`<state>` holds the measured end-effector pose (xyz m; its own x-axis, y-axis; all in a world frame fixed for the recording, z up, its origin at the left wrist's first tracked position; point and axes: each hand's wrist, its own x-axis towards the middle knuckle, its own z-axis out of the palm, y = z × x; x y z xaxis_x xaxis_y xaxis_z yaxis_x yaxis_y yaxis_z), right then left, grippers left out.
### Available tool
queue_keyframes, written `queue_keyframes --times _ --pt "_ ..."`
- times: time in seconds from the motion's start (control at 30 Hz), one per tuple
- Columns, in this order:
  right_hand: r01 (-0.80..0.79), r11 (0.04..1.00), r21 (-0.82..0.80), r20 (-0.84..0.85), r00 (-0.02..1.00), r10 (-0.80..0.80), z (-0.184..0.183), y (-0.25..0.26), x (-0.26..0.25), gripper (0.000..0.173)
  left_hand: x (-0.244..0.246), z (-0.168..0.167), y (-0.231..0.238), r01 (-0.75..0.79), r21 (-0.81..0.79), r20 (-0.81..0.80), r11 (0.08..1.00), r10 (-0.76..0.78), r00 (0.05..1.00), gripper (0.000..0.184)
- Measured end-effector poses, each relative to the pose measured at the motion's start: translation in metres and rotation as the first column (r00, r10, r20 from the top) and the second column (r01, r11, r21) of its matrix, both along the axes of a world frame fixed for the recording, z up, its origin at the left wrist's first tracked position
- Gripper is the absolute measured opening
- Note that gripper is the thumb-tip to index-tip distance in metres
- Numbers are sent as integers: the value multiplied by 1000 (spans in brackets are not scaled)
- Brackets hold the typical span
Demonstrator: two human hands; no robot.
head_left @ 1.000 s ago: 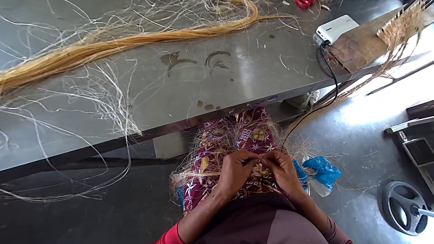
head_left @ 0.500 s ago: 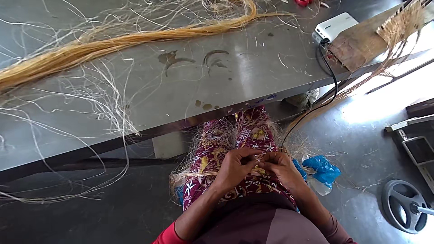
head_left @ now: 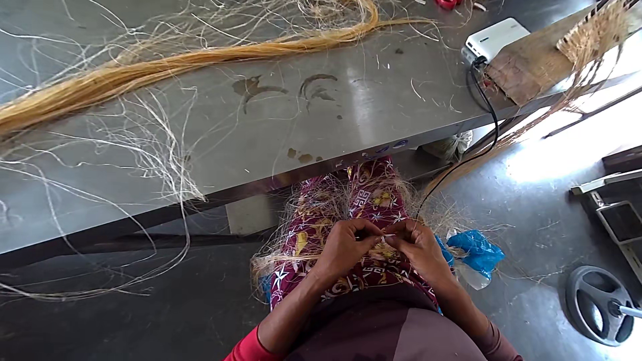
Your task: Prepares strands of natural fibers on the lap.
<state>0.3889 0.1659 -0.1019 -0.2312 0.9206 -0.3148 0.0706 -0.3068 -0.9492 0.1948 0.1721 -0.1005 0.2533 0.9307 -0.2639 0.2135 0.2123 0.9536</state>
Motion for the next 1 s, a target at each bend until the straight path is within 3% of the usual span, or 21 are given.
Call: queue_keyframes --times 0.17,0.27,0.4,0.53,0.73,1.0 --pt "48 982 184 54 997 -58 -9 -3 -3 8 2 -5 -2 7 25 3 1000 -7 1000 6" --pt "53 970 237 64 995 -70 -9 -5 -5 8 1 -6 -1 -15 -8 101 1000 16 995 8" --pt "45 962 268 55 997 -62 -7 -7 -5 9 0 -5 -1 -6 -213 359 977 84 929 17" --pt "41 950 309 101 992 -76 -4 -10 -8 11 -2 -2 2 71 -439 484 896 169 859 23" --pt "71 935 348 75 992 -103 -3 -11 -8 10 -3 -4 1 8 -413 446 911 195 873 21" --pt "60 938 342 56 995 -84 -7 -14 -9 10 -6 -1 3 165 -327 367 931 -36 930 16"
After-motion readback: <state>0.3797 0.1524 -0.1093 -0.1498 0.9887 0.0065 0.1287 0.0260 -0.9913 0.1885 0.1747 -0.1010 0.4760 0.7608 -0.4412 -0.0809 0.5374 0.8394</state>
